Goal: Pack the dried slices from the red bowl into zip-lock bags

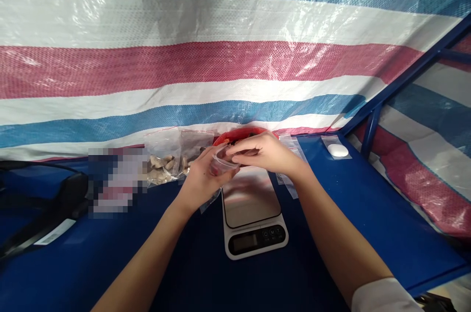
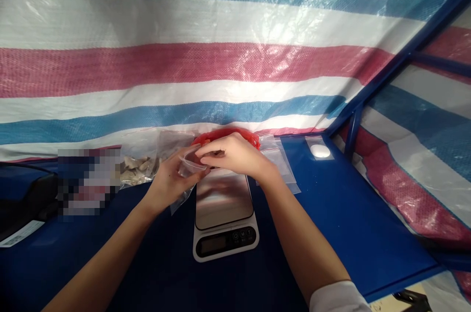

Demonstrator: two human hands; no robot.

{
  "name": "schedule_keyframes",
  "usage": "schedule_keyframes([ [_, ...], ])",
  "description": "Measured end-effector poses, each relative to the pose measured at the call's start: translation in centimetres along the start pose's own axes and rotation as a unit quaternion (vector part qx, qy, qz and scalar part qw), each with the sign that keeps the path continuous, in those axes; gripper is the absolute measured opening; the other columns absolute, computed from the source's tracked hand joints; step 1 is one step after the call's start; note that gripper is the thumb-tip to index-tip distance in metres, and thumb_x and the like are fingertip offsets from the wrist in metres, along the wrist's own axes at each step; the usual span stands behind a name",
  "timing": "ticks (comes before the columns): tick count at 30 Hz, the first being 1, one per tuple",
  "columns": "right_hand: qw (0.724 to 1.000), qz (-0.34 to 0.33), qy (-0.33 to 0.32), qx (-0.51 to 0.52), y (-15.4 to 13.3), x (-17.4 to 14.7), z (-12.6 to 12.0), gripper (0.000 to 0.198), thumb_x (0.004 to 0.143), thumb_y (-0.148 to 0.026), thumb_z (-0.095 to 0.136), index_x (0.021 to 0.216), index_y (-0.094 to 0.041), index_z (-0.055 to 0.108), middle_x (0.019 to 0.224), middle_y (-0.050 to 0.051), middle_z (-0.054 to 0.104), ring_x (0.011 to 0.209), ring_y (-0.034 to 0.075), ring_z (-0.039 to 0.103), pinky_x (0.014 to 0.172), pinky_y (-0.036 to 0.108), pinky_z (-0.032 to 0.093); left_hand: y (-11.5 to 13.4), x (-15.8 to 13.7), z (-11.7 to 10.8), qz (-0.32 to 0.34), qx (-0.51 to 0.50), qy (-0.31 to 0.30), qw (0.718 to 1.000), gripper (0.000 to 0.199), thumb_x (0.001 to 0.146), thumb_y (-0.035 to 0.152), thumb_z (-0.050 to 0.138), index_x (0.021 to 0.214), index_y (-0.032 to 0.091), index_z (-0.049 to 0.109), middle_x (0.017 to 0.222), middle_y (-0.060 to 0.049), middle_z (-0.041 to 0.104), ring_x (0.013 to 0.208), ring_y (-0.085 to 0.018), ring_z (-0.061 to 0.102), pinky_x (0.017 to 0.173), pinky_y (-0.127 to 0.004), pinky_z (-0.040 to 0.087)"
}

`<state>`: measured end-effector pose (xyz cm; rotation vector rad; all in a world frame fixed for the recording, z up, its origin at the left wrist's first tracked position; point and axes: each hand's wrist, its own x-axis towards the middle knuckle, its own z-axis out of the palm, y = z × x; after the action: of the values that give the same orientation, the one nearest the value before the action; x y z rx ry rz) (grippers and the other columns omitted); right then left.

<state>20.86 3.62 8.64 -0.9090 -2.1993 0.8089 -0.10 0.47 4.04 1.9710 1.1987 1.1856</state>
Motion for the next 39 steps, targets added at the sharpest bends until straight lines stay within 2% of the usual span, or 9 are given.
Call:
schedule_keyframes([
  [4, 0.999, 0.026, 0.012, 0.02, 1.6, -0.2, -1.0, 0.023, 0.09, -0.028, 0.068, 0.109, -0.027, 0.081, 0.103, 0.001, 0.081, 0.085, 0.019, 0.076, 0.08, 0.031, 0.059, -0.1, 0.2, -0.8, -0.037, -0.001, 0.024, 0.999, 0.054, 0.082, 0.047, 0.078, 0.128, 0.022, 0.066, 0.125, -0.009, 0.073, 0.118, -0.031, 0.068, 0.107, -0.048, 0.053],
  [6, 0.999, 0.039, -0.012, -0.003, 2.4, -0.1, -1.0, 0.022, 0.092, -0.025, 0.065, 0.105, -0.027, 0.082, 0.098, 0.0, 0.081, 0.085, 0.018, 0.075, 0.079, 0.029, 0.056, 0.1, 0.4, -1.3, -0.061, 0.003, 0.029, 0.998, 0.054, 0.081, 0.049, 0.079, 0.127, 0.022, 0.067, 0.121, -0.008, 0.075, 0.114, -0.031, 0.07, 0.104, -0.047, 0.055],
  [10, 0.985, 0.07, -0.077, -0.139, 3.7, 0.5, 0.4, 0.023, 0.091, -0.021, 0.062, 0.099, -0.028, 0.082, 0.096, -0.001, 0.081, 0.087, 0.018, 0.071, 0.075, 0.027, 0.048, 0.4, 0.7, -2.0, -0.097, 0.015, 0.03, 0.995, 0.053, 0.079, 0.051, 0.08, 0.122, 0.022, 0.07, 0.111, -0.007, 0.079, 0.108, -0.033, 0.072, 0.099, -0.048, 0.058],
  [13, 0.96, 0.086, -0.099, -0.246, 4.2, 0.9, 1.6, 0.023, 0.091, -0.028, 0.064, 0.105, -0.031, 0.081, 0.105, 0.0, 0.079, 0.093, 0.022, 0.069, 0.076, 0.03, 0.045, 0.4, 0.7, -2.2, -0.103, 0.022, 0.031, 0.994, 0.054, 0.078, 0.051, 0.08, 0.122, 0.023, 0.071, 0.11, -0.007, 0.079, 0.109, -0.034, 0.072, 0.099, -0.048, 0.058],
  [19, 0.935, 0.111, -0.13, -0.312, 4.0, 1.2, 2.5, 0.025, 0.095, -0.038, 0.061, 0.108, -0.028, 0.08, 0.111, 0.003, 0.077, 0.106, 0.027, 0.065, 0.078, 0.032, 0.043, 0.0, 0.6, -2.1, -0.098, 0.028, 0.029, 0.994, 0.057, 0.079, 0.054, 0.078, 0.124, 0.021, 0.069, 0.119, -0.008, 0.077, 0.115, -0.033, 0.07, 0.106, -0.048, 0.054],
  [22, 0.929, 0.113, -0.136, -0.325, 4.0, 1.3, 2.6, 0.026, 0.095, -0.039, 0.06, 0.109, -0.029, 0.08, 0.114, 0.003, 0.077, 0.108, 0.028, 0.065, 0.08, 0.033, 0.044, -0.1, 0.6, -2.2, -0.105, 0.035, 0.023, 0.994, 0.059, 0.079, 0.055, 0.077, 0.125, 0.02, 0.069, 0.121, -0.009, 0.076, 0.117, -0.033, 0.069, 0.108, -0.048, 0.052],
  [27, 0.934, 0.109, -0.122, -0.317, 4.3, 1.2, 2.9, 0.025, 0.096, -0.036, 0.06, 0.109, -0.03, 0.08, 0.113, 0.002, 0.078, 0.111, 0.028, 0.065, 0.085, 0.035, 0.043, -0.2, 0.6, -2.4, -0.106, 0.033, 0.014, 0.994, 0.061, 0.079, 0.058, 0.077, 0.127, 0.021, 0.068, 0.12, -0.01, 0.077, 0.116, -0.034, 0.069, 0.106, -0.049, 0.052],
  [35, 0.949, 0.082, -0.111, -0.282, 5.5, 1.1, 2.8, 0.022, 0.095, -0.032, 0.061, 0.098, -0.029, 0.083, 0.1, 0.001, 0.079, 0.091, 0.023, 0.067, 0.073, 0.032, 0.04, -0.2, 0.6, -2.3, -0.115, 0.043, 0.012, 0.992, 0.059, 0.08, 0.057, 0.077, 0.127, 0.021, 0.069, 0.118, -0.009, 0.077, 0.116, -0.033, 0.07, 0.108, -0.049, 0.052],
  [39, 0.968, 0.058, -0.091, -0.228, 6.1, 1.0, 2.7, 0.019, 0.095, -0.029, 0.064, 0.093, -0.028, 0.083, 0.097, 0.001, 0.079, 0.089, 0.02, 0.067, 0.077, 0.03, 0.043, -0.2, 0.5, -2.0, -0.109, 0.039, 0.02, 0.993, 0.059, 0.08, 0.054, 0.078, 0.129, 0.022, 0.068, 0.119, -0.008, 0.077, 0.116, -0.033, 0.07, 0.106, -0.047, 0.054],
])
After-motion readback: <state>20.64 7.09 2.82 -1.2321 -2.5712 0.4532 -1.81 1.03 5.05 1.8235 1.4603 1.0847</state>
